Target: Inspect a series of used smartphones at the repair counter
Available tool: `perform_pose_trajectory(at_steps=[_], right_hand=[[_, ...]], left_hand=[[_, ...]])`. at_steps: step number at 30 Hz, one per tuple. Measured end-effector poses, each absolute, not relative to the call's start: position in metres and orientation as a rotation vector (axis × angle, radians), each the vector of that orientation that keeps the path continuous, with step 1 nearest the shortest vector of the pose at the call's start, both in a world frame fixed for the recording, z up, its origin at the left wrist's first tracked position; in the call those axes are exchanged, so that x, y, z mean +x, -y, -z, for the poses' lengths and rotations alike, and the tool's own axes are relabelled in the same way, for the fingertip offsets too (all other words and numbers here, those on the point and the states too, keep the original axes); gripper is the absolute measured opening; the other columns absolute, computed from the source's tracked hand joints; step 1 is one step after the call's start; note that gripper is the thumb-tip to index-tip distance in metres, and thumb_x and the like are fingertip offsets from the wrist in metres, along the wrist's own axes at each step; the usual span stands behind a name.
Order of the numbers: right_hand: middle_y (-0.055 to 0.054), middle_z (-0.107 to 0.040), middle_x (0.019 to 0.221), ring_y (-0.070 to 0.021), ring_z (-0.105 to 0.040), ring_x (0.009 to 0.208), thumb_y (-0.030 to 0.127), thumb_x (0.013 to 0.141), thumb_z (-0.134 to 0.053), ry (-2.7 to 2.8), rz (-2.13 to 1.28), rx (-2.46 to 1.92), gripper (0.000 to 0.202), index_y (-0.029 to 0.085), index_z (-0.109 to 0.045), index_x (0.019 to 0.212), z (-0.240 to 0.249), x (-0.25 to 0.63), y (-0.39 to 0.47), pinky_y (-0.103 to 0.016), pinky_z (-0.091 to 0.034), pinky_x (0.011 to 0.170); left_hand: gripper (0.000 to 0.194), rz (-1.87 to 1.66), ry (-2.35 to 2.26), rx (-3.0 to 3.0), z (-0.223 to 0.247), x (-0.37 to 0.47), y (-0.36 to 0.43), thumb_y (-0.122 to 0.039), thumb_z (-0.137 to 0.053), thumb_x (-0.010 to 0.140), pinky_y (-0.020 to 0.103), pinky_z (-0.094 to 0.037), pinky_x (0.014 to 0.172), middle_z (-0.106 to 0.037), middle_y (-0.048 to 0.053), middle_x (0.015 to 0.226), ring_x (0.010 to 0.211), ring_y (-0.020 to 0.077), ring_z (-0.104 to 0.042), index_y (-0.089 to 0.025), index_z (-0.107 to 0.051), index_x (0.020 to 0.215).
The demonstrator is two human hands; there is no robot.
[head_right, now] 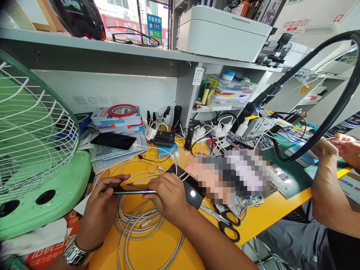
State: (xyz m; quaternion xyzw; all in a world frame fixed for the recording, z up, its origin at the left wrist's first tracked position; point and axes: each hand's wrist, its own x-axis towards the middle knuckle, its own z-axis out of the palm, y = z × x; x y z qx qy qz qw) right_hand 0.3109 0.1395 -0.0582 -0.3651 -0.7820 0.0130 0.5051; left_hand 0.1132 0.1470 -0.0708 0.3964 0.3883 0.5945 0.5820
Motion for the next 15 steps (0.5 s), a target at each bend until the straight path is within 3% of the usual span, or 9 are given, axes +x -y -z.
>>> perform_pose_trajectory(at_steps=[15], right_hand=[[-0.003, -0.074, 0.084, -0.0179, -0.065, 0.079, 0.030, 0.091, -0.064, 1.975, 0.065, -0.863, 0.013, 0.021, -0.058, 0.098, 0.0561, 0.3101, -0.1387, -0.033, -0.047, 0.069]], left_hand=[[0.014, -1.438, -0.989, 0.775, 0.0642, 0.1171, -0.1499, -0.021, -0.061, 0.072, 0.029, -0.050, 0.085, -0.067, 0.001, 0.103, 0.108, 0.0209, -0.057, -0.023, -0.065, 0.085]])
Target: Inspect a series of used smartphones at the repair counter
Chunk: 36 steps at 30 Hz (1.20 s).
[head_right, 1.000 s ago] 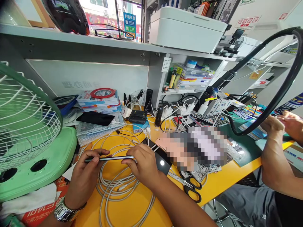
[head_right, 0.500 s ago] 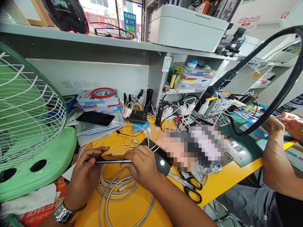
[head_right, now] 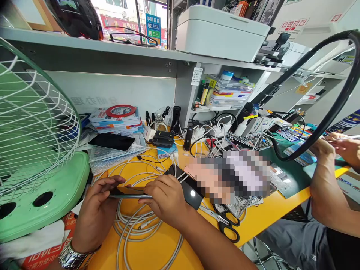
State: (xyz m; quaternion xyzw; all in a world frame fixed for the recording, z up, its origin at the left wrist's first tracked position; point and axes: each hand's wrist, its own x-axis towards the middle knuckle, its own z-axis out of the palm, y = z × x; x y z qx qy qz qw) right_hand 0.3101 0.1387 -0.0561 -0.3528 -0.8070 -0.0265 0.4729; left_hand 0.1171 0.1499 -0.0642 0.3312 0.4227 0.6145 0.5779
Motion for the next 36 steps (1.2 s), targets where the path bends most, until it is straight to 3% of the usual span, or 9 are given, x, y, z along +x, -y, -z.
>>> perform_pose_trajectory(at_steps=[8, 15, 23, 36], right_hand=[[-0.003, -0.074, 0.084, -0.0178, -0.064, 0.079, 0.030, 0.090, -0.065, 1.979, 0.047, -0.859, 0.014, 0.021, -0.058, 0.098, 0.0570, 0.3105, -0.1379, -0.033, -0.046, 0.069], [-0.003, -0.074, 0.084, -0.0169, -0.065, 0.078, 0.030, 0.090, -0.066, 1.964, 0.031, -0.859, 0.015, 0.020, -0.059, 0.098, 0.0581, 0.3103, -0.1390, -0.032, -0.046, 0.070], [-0.003, -0.073, 0.082, -0.0170, -0.065, 0.077, 0.036, 0.092, -0.062, 1.953, 0.012, -0.863, 0.016, 0.021, -0.058, 0.098, 0.0553, 0.3109, -0.1380, -0.032, -0.048, 0.069], [-0.004, -0.072, 0.083, -0.0179, -0.066, 0.075, 0.035, 0.094, -0.059, 1.828, -0.097, -0.867, 0.013, 0.022, -0.059, 0.097, 0.0547, 0.3111, -0.1390, -0.033, -0.051, 0.068]], left_hand=[[0.013, -1.465, -0.993, 0.753, 0.0615, 0.1157, -0.1466, -0.022, -0.064, 0.070, 0.021, -0.052, 0.078, -0.065, -0.001, 0.096, 0.089, 0.0141, -0.058, -0.023, -0.068, 0.082], [0.009, -1.458, -0.989, 0.802, 0.0634, 0.1158, -0.1467, -0.022, -0.062, 0.074, 0.027, -0.055, 0.079, -0.062, -0.001, 0.097, 0.089, 0.0157, -0.058, -0.024, -0.065, 0.082], [0.011, -1.414, -1.091, 0.995, 0.0668, 0.1111, -0.1483, -0.032, -0.059, 0.081, 0.036, -0.056, 0.078, -0.058, 0.001, 0.083, 0.080, 0.0195, -0.061, -0.021, -0.061, 0.081], [0.017, -1.368, -1.061, 1.326, 0.0667, 0.1110, -0.1460, -0.039, -0.054, 0.092, 0.033, -0.052, 0.085, -0.064, 0.002, 0.091, 0.090, 0.0187, -0.064, -0.023, -0.057, 0.096]])
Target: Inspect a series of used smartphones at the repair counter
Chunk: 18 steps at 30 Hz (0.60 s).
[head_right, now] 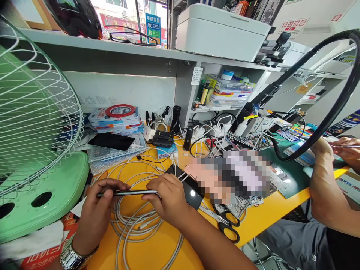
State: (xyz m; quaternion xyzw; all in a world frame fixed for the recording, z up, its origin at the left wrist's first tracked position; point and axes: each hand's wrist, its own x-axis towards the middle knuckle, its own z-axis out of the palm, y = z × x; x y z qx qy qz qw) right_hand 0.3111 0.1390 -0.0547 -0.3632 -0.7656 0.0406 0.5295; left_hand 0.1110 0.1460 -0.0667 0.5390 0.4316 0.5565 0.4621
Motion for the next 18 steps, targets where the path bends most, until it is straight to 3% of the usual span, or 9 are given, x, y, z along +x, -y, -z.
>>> perform_pose_trajectory(at_steps=[6, 18], right_hand=[[-0.005, -0.070, 0.082, -0.0190, -0.066, 0.076, 0.036, 0.095, -0.056, 1.728, -0.165, -0.937, 0.014, 0.023, -0.059, 0.097, 0.0534, 0.3118, -0.1397, -0.034, -0.053, 0.068], [-0.004, -0.069, 0.080, -0.0187, -0.065, 0.074, 0.034, 0.094, -0.056, 1.699, -0.177, -0.943, 0.012, 0.023, -0.058, 0.095, 0.0527, 0.3102, -0.1386, -0.033, -0.052, 0.067]], left_hand=[[0.026, -1.323, -1.057, 1.430, 0.0663, 0.1154, -0.1471, -0.029, -0.071, 0.081, 0.032, -0.057, 0.083, -0.068, 0.004, 0.095, 0.093, 0.0182, -0.067, -0.024, -0.053, 0.099], [0.023, -1.363, -1.068, 1.372, 0.0718, 0.1154, -0.1483, -0.028, -0.073, 0.078, 0.034, -0.059, 0.078, -0.071, 0.004, 0.087, 0.089, 0.0208, -0.071, -0.022, -0.052, 0.084]])
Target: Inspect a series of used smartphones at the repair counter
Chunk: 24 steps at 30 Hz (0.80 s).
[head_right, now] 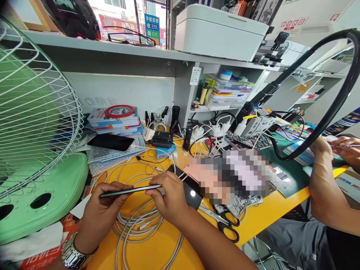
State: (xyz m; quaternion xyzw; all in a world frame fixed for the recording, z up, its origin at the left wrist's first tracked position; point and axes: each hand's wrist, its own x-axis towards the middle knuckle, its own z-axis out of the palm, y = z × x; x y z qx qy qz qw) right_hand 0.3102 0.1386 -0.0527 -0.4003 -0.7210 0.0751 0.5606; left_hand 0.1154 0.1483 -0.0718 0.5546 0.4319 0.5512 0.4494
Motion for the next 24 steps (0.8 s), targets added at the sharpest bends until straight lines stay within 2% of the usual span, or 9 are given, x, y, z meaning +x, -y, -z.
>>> perform_pose_trajectory(at_steps=[9, 15, 20, 24], right_hand=[[-0.004, -0.068, 0.080, -0.0185, -0.064, 0.073, 0.036, 0.094, -0.056, 1.703, -0.182, -0.958, 0.013, 0.023, -0.057, 0.094, 0.054, 0.311, -0.138, -0.033, -0.052, 0.066], [-0.004, -0.068, 0.079, -0.0188, -0.064, 0.072, 0.038, 0.095, -0.053, 1.727, -0.145, -0.974, 0.016, 0.023, -0.057, 0.095, 0.055, 0.312, -0.140, -0.033, -0.052, 0.066], [-0.010, -0.070, 0.096, -0.0239, -0.065, 0.089, 0.034, 0.092, -0.056, 1.867, -0.028, -1.074, 0.022, 0.021, -0.057, 0.109, 0.032, 0.321, -0.135, -0.039, -0.052, 0.076], [-0.011, -0.068, 0.102, -0.0256, -0.064, 0.095, 0.026, 0.089, -0.058, 1.950, 0.255, -1.215, 0.029, 0.020, -0.054, 0.117, 0.013, 0.364, -0.116, -0.041, -0.051, 0.081]], left_hand=[[0.023, -1.379, -1.095, 1.390, 0.072, 0.115, -0.148, -0.030, -0.075, 0.076, 0.034, -0.060, 0.074, -0.071, 0.004, 0.084, 0.087, 0.0220, -0.072, -0.023, -0.054, 0.082], [0.019, -1.343, -1.133, 1.437, 0.069, 0.112, -0.148, -0.031, -0.076, 0.073, 0.037, -0.061, 0.074, -0.076, 0.007, 0.087, 0.085, 0.0254, -0.073, -0.023, -0.061, 0.083], [0.015, -1.402, -1.138, 1.456, 0.070, 0.109, -0.148, -0.029, -0.075, 0.075, 0.035, -0.060, 0.080, -0.077, 0.005, 0.091, 0.090, 0.0236, -0.073, -0.024, -0.064, 0.085], [0.019, -1.469, -1.201, 1.395, 0.071, 0.108, -0.148, -0.031, -0.075, 0.075, 0.036, -0.060, 0.079, -0.076, 0.005, 0.093, 0.088, 0.0239, -0.073, -0.024, -0.062, 0.087]])
